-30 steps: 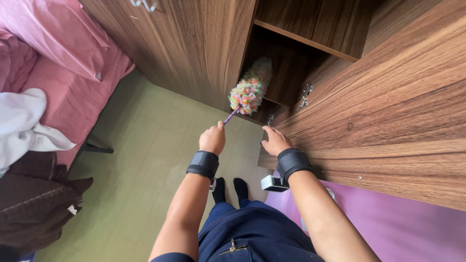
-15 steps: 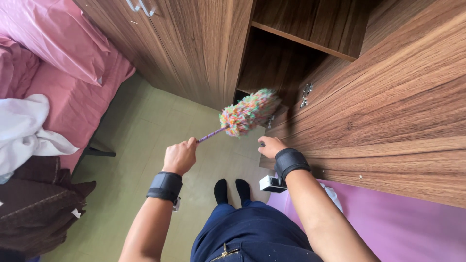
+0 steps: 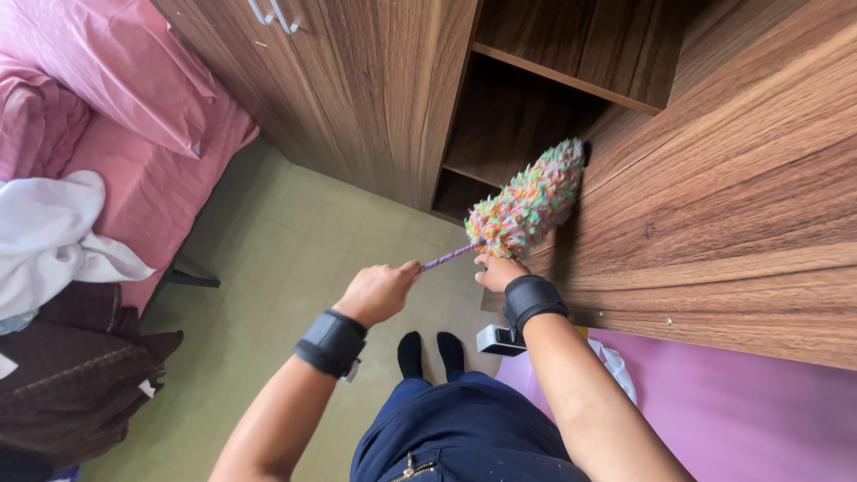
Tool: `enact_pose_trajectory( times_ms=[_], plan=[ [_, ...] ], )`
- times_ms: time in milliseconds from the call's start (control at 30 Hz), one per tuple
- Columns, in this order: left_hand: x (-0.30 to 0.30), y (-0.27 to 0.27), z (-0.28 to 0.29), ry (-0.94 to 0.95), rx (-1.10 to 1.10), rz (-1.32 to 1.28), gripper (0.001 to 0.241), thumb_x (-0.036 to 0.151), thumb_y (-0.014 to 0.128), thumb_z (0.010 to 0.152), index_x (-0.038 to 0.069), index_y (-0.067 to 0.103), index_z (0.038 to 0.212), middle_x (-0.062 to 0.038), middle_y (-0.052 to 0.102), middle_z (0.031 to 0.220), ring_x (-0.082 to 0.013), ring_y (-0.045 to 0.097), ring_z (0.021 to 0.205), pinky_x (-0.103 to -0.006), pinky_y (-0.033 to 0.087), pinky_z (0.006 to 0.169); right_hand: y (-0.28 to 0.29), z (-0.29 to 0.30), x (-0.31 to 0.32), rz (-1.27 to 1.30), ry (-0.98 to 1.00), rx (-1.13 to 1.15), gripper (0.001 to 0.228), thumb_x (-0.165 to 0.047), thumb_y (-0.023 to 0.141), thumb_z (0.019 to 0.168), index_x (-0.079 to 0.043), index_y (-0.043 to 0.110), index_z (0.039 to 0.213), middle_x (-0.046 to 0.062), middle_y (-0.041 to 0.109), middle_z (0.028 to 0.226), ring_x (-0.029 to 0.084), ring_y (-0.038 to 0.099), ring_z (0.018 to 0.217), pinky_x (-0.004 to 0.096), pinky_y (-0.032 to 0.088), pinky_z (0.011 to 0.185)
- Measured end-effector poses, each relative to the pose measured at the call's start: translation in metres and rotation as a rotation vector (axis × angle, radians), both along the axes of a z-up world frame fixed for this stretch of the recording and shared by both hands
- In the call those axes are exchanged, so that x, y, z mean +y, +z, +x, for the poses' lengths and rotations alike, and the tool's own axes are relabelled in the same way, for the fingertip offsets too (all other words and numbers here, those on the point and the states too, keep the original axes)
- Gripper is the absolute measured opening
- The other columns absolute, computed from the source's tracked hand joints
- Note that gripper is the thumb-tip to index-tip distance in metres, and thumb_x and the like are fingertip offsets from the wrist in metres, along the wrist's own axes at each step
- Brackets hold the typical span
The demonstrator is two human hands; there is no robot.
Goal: The person uses a colorful duster to clean the inside of a wooden wardrobe, reaching into shelves and corners. After cleaning, the person picks up a white towel from a pile of clothes on a bed, shakes it out, and folds it neatly before placing it into the wardrobe.
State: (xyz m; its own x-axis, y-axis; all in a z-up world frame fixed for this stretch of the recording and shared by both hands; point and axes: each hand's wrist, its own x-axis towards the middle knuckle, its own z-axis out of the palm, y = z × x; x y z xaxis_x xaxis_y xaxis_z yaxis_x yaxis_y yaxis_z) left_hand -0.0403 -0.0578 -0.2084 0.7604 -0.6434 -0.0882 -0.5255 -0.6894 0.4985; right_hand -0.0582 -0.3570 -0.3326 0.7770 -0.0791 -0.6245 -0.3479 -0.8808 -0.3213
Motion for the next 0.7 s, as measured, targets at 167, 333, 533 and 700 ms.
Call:
enact_pose_trajectory(
  times_ms=[167, 333, 533, 700],
  plan=[
    [0.073, 0.008, -0.006, 0.029, 0.014, 0.036, 0.021, 0.027, 0.057, 0.097, 0.018, 0.067, 0.114, -0.015, 0.072, 0.077, -0.0372, 0.071, 0.071, -0.0505, 0.055, 0.061, -0.033, -0.001, -0.005, -0.067, 0.087, 0.095, 0.051, -0.043, 0.07, 0.091, -0.017, 0.065, 0.134, 0.013, 0.066, 0.136, 0.03, 0.061, 0.128, 0.041, 0.047, 0.107],
    [0.087, 0.01, 0.002, 0.098, -0.057, 0.086, 0.017, 0.028, 0.058, 0.097, 0.019, 0.066, 0.109, -0.011, 0.074, 0.081, -0.0357, 0.071, 0.074, -0.0489, 0.056, 0.062, -0.019, -0.006, -0.01, 0.0, 0.138, 0.102, 0.048, -0.038, 0.068, 0.089, -0.02, 0.072, 0.134, 0.014, 0.071, 0.132, 0.033, 0.065, 0.125, 0.04, 0.05, 0.107],
    [0.024, 0.012, 0.014, 0.147, -0.117, -0.011, 0.016, 0.025, 0.054, 0.102, 0.015, 0.063, 0.112, -0.013, 0.072, 0.08, -0.0373, 0.07, 0.072, -0.0499, 0.055, 0.061, 0.019, -0.006, -0.007, -0.07, -0.134, -0.081, 0.064, -0.031, 0.069, 0.084, -0.022, 0.052, 0.145, 0.009, 0.051, 0.148, 0.032, 0.051, 0.133, 0.048, 0.044, 0.107],
    [0.026, 0.014, 0.011, 0.037, -0.108, 0.014, 0.017, 0.028, 0.055, 0.101, 0.017, 0.064, 0.111, -0.012, 0.072, 0.077, -0.0355, 0.07, 0.073, -0.0495, 0.054, 0.061, 0.03, -0.001, -0.005, -0.275, -0.188, -0.098, 0.054, -0.039, 0.066, 0.092, -0.015, 0.059, 0.14, 0.008, 0.051, 0.153, 0.032, 0.054, 0.136, 0.049, 0.047, 0.11]
  ],
)
